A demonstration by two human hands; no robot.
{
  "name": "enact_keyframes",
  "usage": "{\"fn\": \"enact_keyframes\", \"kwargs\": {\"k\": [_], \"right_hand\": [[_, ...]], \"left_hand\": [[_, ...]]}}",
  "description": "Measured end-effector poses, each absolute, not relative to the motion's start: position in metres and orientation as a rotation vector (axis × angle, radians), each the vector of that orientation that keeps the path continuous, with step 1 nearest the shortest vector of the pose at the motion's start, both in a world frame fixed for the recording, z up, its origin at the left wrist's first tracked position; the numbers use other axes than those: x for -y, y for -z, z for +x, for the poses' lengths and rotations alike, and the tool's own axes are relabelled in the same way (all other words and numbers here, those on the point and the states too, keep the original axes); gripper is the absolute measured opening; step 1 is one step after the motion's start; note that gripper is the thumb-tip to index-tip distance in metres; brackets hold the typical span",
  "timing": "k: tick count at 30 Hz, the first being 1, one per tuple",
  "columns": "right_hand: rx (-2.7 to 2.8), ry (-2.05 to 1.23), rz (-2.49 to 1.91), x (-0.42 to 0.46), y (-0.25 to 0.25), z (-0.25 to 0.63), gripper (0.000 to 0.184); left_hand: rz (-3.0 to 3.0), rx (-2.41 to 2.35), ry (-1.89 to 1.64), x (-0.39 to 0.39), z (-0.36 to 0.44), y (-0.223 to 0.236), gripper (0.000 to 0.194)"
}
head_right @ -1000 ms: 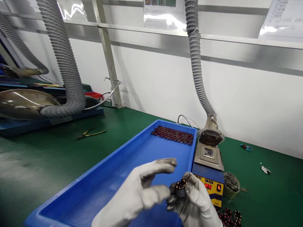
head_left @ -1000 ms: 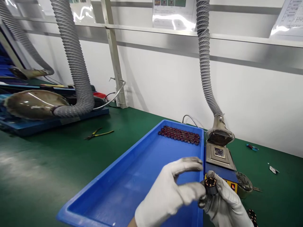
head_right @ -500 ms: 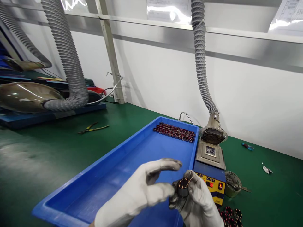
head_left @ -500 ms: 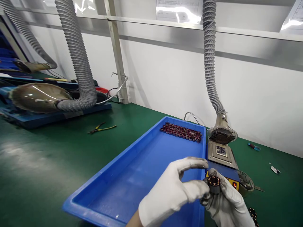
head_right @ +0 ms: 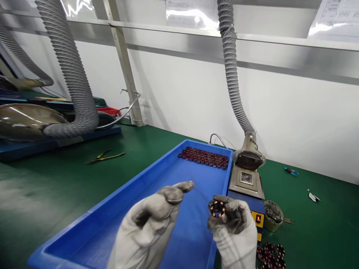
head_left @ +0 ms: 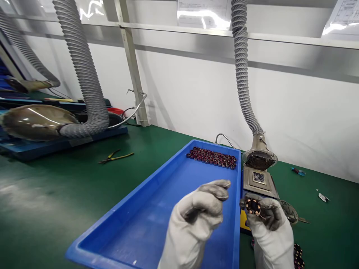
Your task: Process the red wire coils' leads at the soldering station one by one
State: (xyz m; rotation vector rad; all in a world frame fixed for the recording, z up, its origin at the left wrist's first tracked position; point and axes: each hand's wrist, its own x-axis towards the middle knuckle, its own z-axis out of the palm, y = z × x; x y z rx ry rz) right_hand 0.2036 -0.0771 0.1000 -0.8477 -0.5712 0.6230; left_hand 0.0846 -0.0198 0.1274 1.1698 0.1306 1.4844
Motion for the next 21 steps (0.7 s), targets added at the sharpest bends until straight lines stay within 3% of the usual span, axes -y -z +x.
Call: {"fn": "enact_keyframes", "kwargs": {"k": [4, 6, 9, 15, 21], "right_hand": [[0.673, -0.247, -0.908, 0.083, -0.105, 0.183, 0.035], [0.779, 0.031, -0.992, 0.083, -0.103, 0.175, 0.034], [0.911, 0.230, -1.041, 0.081, -0.099, 0.169, 0.032], [0.916, 0.452, -1.041, 0.073, -0.091, 0.180, 0.030], [1.111, 0.648, -0.998, 0.070, -0.080, 0.192, 0.015]], "left_hand": [[1.149, -0.229, -1.068, 0.016, 0.088, -0.131, 0.038], [1.170, -0.241, -0.841, 0.017, 0.095, -0.130, 0.036], [1.075, -0.309, -0.950, 0.021, 0.106, -0.122, 0.013], [0.826, -0.179, -1.376, 0.014, 0.097, -0.116, 0.010], [0.937, -0.349, -0.941, 0.016, 0.094, -0.129, 0.025]]}}
